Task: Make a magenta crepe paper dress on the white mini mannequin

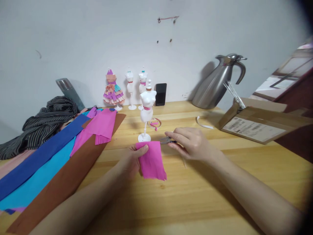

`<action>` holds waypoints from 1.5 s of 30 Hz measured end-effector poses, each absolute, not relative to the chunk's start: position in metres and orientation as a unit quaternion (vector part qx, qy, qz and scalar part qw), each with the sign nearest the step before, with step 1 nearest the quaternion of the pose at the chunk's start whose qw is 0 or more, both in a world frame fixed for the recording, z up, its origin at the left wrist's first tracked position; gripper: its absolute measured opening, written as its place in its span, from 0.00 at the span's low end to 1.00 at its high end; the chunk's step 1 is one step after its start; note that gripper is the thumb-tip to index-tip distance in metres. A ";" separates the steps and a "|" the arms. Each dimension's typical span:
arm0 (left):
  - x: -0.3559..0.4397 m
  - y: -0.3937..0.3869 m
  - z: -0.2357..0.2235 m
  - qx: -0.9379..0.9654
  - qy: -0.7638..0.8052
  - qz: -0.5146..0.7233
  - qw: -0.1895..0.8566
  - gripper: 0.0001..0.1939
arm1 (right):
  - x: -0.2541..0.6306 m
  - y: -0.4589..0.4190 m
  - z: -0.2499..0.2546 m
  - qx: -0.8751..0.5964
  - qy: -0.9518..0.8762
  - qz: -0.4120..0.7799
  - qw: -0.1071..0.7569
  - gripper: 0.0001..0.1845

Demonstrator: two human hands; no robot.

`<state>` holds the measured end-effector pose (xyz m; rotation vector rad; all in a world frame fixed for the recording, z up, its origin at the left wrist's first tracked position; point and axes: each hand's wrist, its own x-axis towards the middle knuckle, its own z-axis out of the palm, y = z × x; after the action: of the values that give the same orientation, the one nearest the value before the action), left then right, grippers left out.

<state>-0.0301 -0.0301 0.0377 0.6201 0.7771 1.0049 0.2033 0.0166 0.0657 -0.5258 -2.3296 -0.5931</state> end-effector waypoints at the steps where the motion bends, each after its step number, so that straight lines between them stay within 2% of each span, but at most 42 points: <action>1: -0.030 -0.030 0.037 0.287 0.357 0.460 0.760 0.17 | 0.203 0.016 0.066 -0.201 -0.892 -0.227 0.335 0.11; 7: -0.027 -0.030 0.033 0.288 0.369 0.466 0.751 0.20 | 0.199 0.014 0.065 -0.205 -0.892 -0.227 0.333 0.11; 14: -0.025 -0.035 0.033 0.290 0.370 0.469 0.748 0.15 | 0.195 0.013 0.062 -0.219 -0.888 -0.233 0.331 0.13; 45: -0.021 -0.034 0.025 0.306 0.389 0.488 0.719 0.14 | 0.190 0.013 0.057 -0.217 -0.895 -0.212 0.327 0.13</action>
<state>-0.0212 -0.0340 0.0253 0.6759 0.8593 1.0799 0.1903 0.0127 0.0570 -0.5685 -2.3437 -0.5544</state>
